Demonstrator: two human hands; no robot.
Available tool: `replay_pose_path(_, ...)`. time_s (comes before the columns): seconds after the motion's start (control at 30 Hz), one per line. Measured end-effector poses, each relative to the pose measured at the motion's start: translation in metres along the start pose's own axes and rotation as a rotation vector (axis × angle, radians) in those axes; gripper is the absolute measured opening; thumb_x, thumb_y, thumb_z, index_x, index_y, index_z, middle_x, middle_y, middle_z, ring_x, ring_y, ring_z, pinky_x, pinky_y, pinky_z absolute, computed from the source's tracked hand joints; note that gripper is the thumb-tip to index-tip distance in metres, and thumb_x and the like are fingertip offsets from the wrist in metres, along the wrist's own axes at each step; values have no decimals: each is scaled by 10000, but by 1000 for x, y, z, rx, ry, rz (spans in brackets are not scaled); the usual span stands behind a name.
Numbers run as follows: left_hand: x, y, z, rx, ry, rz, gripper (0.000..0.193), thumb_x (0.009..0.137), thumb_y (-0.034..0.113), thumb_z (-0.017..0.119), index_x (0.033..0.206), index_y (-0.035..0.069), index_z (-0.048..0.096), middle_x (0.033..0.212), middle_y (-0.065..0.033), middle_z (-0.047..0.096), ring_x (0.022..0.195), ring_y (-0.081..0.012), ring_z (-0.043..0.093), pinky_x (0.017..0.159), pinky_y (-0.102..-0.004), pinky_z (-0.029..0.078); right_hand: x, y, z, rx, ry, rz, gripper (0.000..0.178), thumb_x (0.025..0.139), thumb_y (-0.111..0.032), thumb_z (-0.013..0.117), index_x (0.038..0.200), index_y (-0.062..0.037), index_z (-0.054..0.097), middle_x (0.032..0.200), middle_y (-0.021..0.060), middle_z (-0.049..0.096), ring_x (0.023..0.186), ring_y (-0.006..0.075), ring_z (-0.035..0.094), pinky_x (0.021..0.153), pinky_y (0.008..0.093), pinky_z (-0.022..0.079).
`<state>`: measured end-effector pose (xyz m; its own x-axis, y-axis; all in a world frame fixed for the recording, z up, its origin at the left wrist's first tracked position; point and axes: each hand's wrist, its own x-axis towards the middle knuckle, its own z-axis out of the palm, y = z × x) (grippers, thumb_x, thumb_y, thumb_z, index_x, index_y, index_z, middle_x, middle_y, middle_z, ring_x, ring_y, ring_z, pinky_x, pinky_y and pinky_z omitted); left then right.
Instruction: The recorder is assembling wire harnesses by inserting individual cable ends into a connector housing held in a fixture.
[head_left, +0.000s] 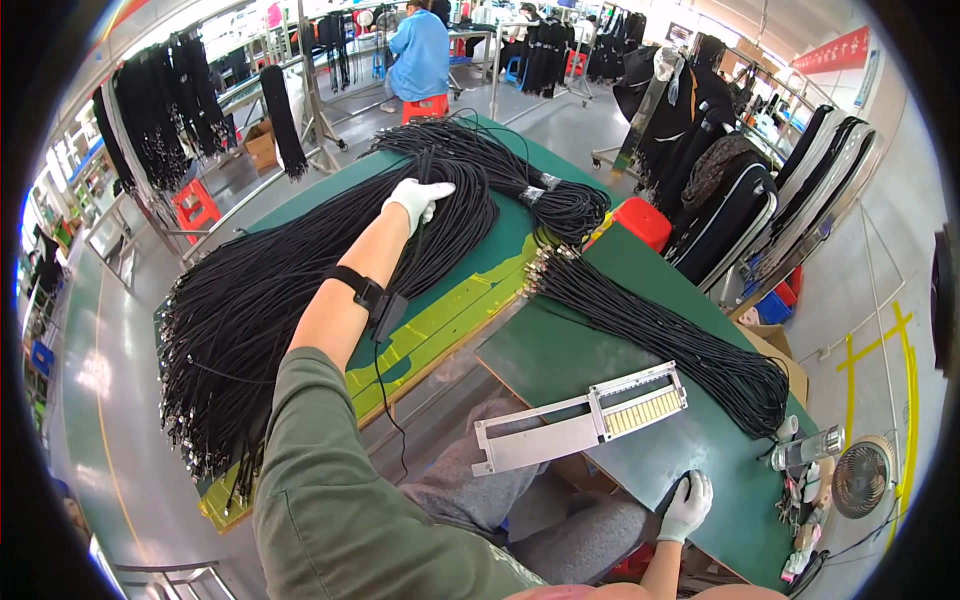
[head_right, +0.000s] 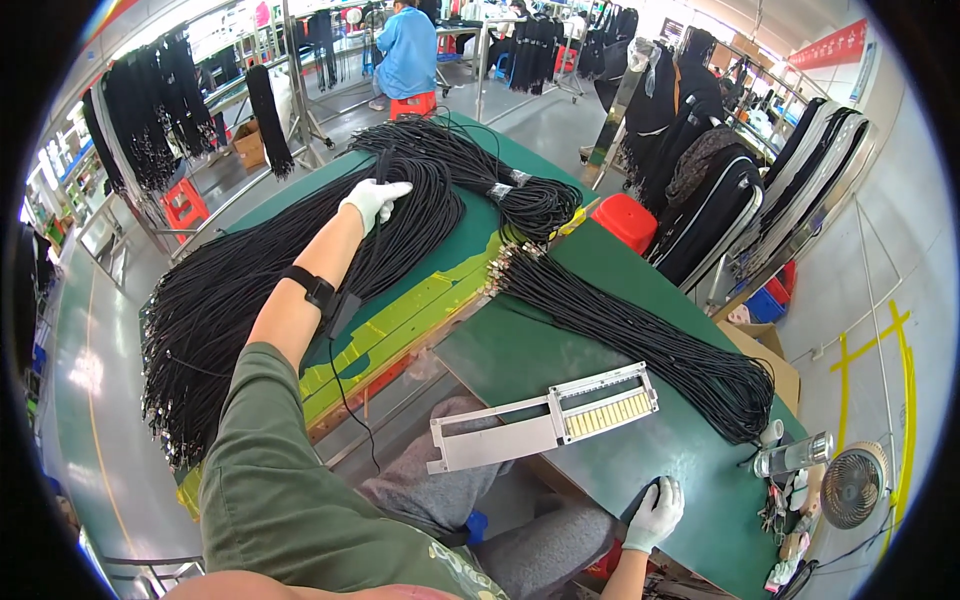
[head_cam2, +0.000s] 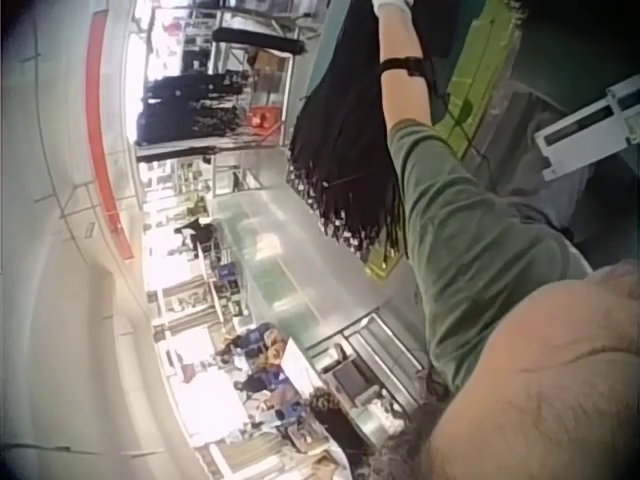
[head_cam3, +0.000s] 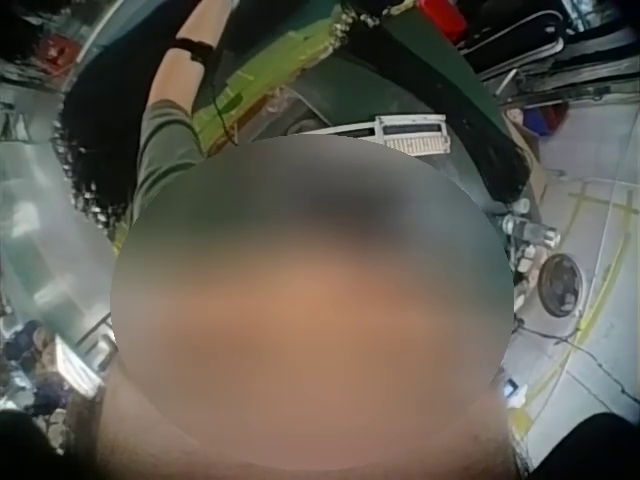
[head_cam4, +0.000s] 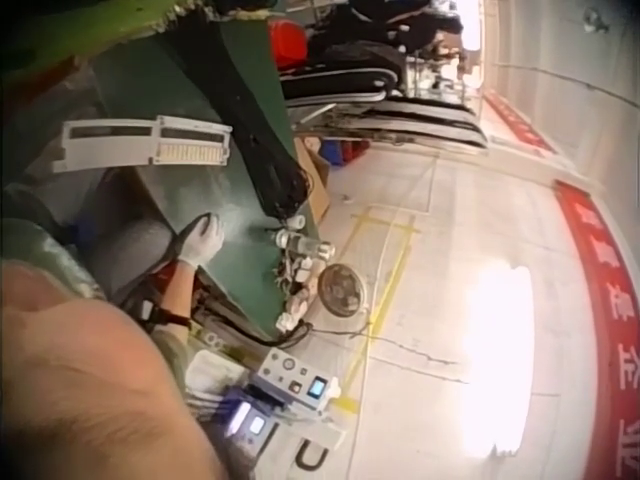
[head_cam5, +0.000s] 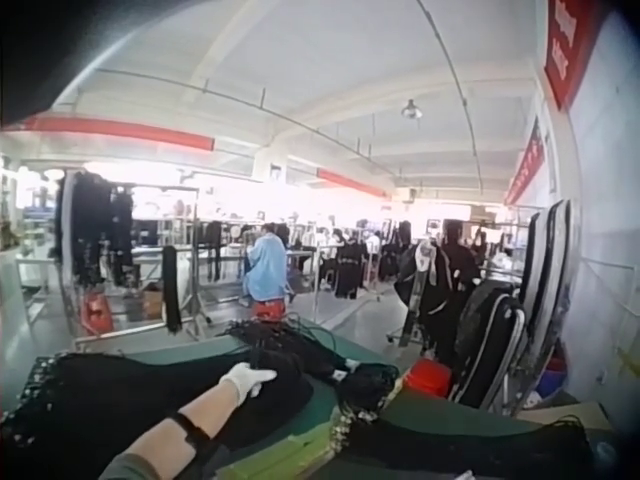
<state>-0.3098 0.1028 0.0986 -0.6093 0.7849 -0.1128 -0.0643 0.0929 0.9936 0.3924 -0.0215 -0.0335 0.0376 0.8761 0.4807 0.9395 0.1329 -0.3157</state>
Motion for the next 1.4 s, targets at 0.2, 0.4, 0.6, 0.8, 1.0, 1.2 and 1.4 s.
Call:
replay_pose_path(0.2, 9, -6, 13, 165, 28, -3, 262, 779, 146, 805, 843, 74, 562, 602, -23, 509, 432, -138, 434, 405, -322, 351, -2, 2, 0, 5, 38, -44, 220, 864, -103, 634, 1047, 9, 678, 1149, 173, 659, 1139, 360, 561, 1000, 441, 428)
replay_pose_path(0.4, 17, -15, 11, 158, 216, 168, 183, 812, 183, 771, 867, 102, 617, 659, -35, 557, 601, -168, 546, 591, -336, 479, -2, 1, 0, 6, 36, -26, 214, 862, -102, 637, 1042, 5, 682, 1143, 176, 661, 1127, 367, 568, 996, 443, 431)
replay_pose_path(0.6, -20, 19, -2, -655, 147, 120, 232, 892, 325, 698, 987, 121, 638, 667, 20, 547, 604, -132, 524, 611, -299, 474, -4, 8, -4, 5, 55, -32, 215, 861, -103, 636, 1042, 4, 683, 1138, 183, 661, 1122, 374, 570, 990, 449, 435)
replay_pose_path(0.8, -69, 89, -125, -718, -460, 370, 247, 925, 306, 664, 993, 88, 572, 637, 46, 460, 492, -49, 418, 432, -224, 314, 1, 9, 1, 3, 55, -67, 229, 897, -130, 632, 1058, 28, 672, 1118, 168, 671, 1082, 313, 605, 963, 410, 458)
replay_pose_path(1.0, -183, 103, -56, -422, -486, 161, 155, 922, 192, 627, 907, 98, 505, 633, 30, 473, 422, -72, 409, 377, -224, 319, 70, -84, -50, 1058, -53, 121, 332, 978, -235, 591, 1096, 70, 647, 1111, 107, 663, 1000, 161, 610, 923, 299, 468)
replay_pose_path(1.2, -270, 14, 38, 603, -272, 751, 386, 888, 362, 636, 944, -9, 546, 835, -256, 623, 798, -443, 616, 709, -454, 489, 94, -274, -61, 1241, -744, -162, 388, 987, -328, 562, 1109, 28, 656, 1116, 121, 673, 1029, 215, 627, 952, 359, 474)
replay_pose_path(1.4, -313, -10, 34, 766, -355, 842, 298, 907, 290, 569, 1012, 11, 568, 889, -220, 615, 884, -393, 616, 797, -462, 495, 77, -411, -16, 1496, -1435, 68, 387, 983, -357, 565, 1134, -1, 579, 1141, 138, 632, 988, 307, 634, 964, 448, 463)
